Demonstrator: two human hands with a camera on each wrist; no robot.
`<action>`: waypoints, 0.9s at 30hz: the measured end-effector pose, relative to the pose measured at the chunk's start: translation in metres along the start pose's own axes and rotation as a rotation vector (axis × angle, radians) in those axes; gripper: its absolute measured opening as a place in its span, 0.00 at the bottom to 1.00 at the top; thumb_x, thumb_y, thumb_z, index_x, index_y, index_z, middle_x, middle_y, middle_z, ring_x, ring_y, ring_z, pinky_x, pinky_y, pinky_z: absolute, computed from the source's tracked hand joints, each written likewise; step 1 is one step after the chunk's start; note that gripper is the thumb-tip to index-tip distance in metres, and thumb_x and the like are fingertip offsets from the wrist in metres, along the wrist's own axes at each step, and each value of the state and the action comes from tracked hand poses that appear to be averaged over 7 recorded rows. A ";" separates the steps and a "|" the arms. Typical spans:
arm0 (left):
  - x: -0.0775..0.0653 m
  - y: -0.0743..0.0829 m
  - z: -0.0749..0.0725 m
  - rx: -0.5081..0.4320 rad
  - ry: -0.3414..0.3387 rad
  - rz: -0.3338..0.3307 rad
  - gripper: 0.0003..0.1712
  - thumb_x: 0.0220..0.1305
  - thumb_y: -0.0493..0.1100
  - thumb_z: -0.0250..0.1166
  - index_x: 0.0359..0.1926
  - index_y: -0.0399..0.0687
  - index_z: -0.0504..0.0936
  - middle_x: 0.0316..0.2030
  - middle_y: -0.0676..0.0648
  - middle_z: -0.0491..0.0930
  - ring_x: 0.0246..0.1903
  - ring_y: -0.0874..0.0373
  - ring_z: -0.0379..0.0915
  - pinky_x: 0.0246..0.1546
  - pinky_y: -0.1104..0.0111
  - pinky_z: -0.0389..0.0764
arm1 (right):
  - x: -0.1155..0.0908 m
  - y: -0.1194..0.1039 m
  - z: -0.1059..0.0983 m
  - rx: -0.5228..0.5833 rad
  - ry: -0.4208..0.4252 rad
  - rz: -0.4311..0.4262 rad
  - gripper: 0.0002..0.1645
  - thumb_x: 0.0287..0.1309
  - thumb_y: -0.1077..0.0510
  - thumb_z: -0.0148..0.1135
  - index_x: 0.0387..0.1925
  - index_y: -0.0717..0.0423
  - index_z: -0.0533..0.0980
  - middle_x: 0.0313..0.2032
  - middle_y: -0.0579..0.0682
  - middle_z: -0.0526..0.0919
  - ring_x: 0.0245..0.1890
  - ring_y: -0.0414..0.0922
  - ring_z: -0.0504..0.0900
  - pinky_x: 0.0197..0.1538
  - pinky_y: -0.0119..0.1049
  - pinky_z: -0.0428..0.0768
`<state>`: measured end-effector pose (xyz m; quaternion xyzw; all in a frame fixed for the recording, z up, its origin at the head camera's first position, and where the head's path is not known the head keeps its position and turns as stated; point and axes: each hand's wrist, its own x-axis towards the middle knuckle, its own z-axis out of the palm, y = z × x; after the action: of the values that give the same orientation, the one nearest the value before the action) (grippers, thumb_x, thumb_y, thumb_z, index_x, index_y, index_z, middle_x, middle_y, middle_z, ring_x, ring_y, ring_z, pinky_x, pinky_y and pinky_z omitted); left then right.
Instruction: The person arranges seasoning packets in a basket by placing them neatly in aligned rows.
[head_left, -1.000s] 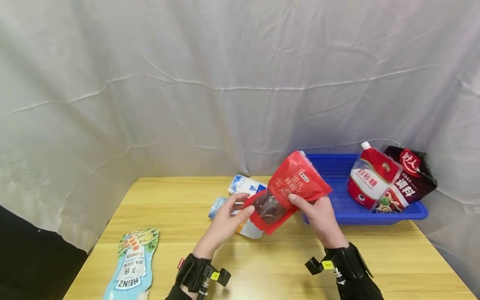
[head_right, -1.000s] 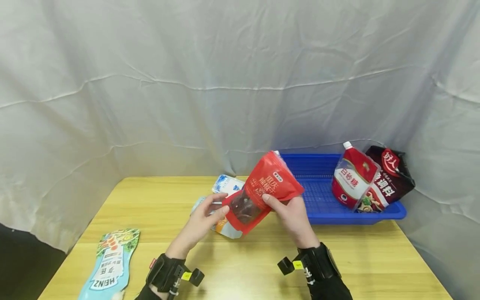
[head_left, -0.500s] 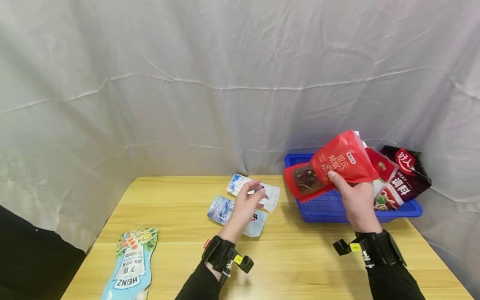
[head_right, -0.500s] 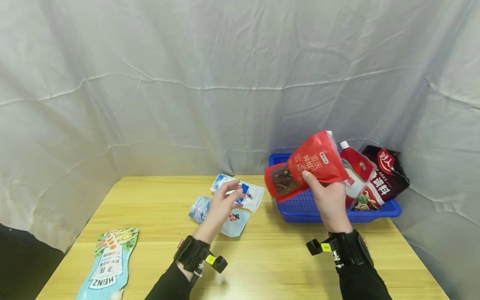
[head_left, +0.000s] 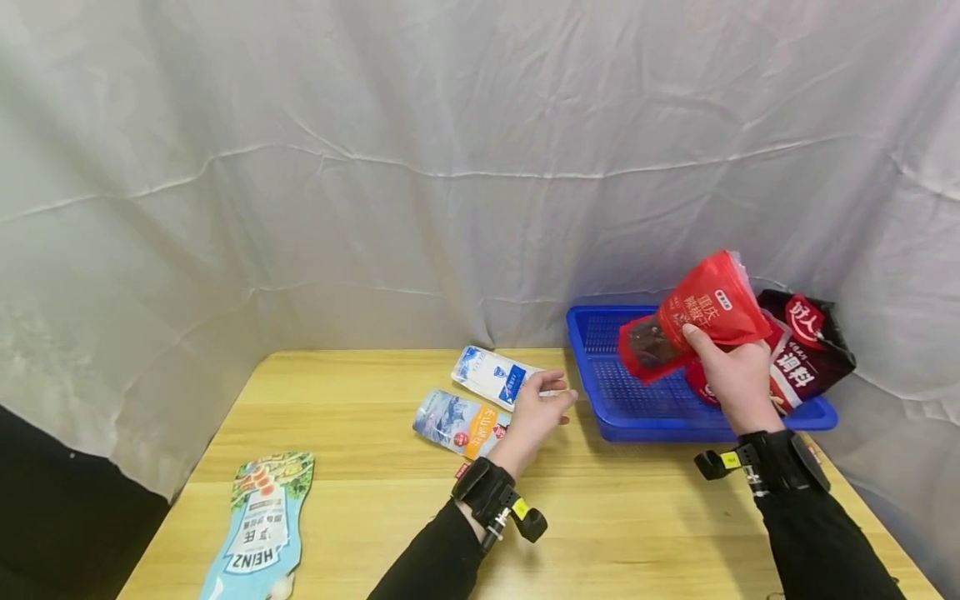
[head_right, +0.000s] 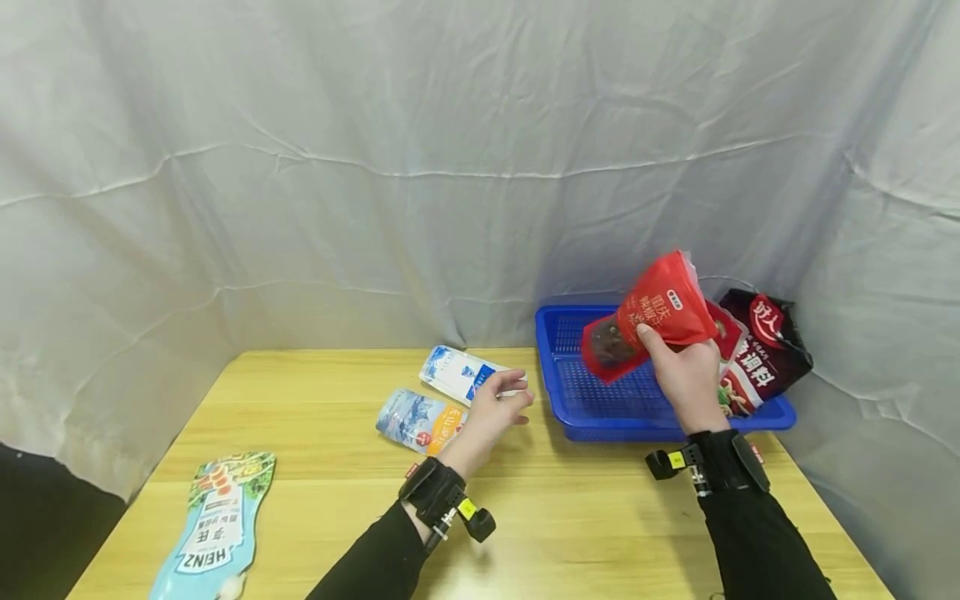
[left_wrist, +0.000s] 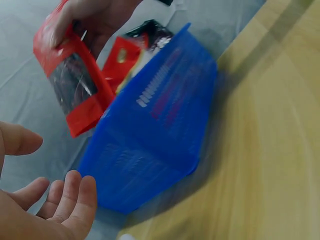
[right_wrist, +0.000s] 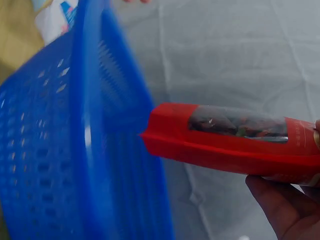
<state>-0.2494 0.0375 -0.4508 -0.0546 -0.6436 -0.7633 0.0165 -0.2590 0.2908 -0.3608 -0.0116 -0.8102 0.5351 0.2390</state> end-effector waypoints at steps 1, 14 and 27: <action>0.001 -0.003 0.003 -0.002 -0.002 -0.009 0.27 0.64 0.33 0.67 0.63 0.33 0.75 0.54 0.37 0.79 0.40 0.58 0.81 0.40 0.61 0.88 | 0.003 0.003 -0.001 -0.019 0.003 0.010 0.38 0.68 0.43 0.67 0.72 0.54 0.68 0.59 0.45 0.78 0.52 0.33 0.77 0.47 0.20 0.76; 0.010 -0.015 0.031 -0.052 0.028 -0.082 0.32 0.59 0.28 0.72 0.64 0.30 0.73 0.49 0.38 0.79 0.41 0.55 0.83 0.47 0.62 0.88 | 0.030 0.042 -0.005 -0.251 0.024 0.063 0.40 0.67 0.41 0.66 0.69 0.63 0.71 0.60 0.65 0.81 0.43 0.34 0.76 0.43 0.27 0.73; 0.008 -0.009 0.039 -0.142 0.042 -0.124 0.33 0.57 0.20 0.68 0.64 0.30 0.72 0.46 0.37 0.79 0.36 0.54 0.82 0.40 0.63 0.89 | 0.042 0.071 -0.009 -0.324 -0.057 0.048 0.39 0.70 0.46 0.63 0.69 0.71 0.67 0.60 0.74 0.77 0.56 0.66 0.79 0.54 0.54 0.76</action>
<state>-0.2563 0.0772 -0.4519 0.0006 -0.5893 -0.8076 -0.0212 -0.3091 0.3405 -0.4037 -0.0543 -0.8918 0.4032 0.1980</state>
